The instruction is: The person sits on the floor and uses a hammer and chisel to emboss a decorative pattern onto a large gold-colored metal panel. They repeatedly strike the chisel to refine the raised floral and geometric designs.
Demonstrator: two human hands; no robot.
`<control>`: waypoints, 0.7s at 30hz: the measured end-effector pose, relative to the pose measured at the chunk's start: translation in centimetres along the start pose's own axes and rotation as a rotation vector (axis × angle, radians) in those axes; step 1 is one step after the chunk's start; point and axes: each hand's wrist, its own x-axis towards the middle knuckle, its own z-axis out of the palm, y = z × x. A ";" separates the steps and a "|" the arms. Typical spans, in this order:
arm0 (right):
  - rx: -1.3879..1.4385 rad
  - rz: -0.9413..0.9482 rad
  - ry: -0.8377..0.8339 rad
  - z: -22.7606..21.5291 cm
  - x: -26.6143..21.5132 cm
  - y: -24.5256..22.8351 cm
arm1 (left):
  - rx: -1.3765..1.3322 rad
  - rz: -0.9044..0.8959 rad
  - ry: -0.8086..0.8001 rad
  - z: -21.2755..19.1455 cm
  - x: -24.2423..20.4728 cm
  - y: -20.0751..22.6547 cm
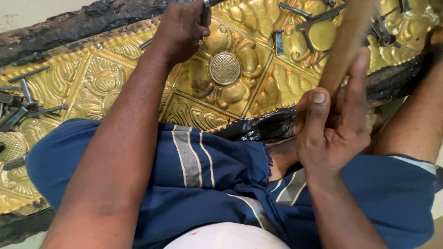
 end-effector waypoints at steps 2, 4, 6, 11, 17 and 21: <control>-0.115 -0.107 -0.095 0.4 0.0 0.3 | 0.070 0.057 0.045 0.2 0.0 -0.1; -0.267 -0.208 -0.321 1.4 1.6 1.4 | 0.080 -0.069 -0.046 0.1 0.2 0.1; -0.332 -0.159 -0.378 1.2 2.9 1.6 | 0.083 -0.065 -0.086 0.1 0.6 0.0; 0.073 0.141 -0.097 0.2 1.6 0.2 | 0.010 -0.072 -0.045 0.3 0.1 -0.9; -0.303 0.025 -0.319 1.5 1.9 1.3 | 0.108 -0.184 -0.196 -0.3 1.0 0.9; 0.007 0.191 -0.051 0.8 -0.9 0.1 | -0.093 -0.193 -0.162 -0.5 0.7 0.8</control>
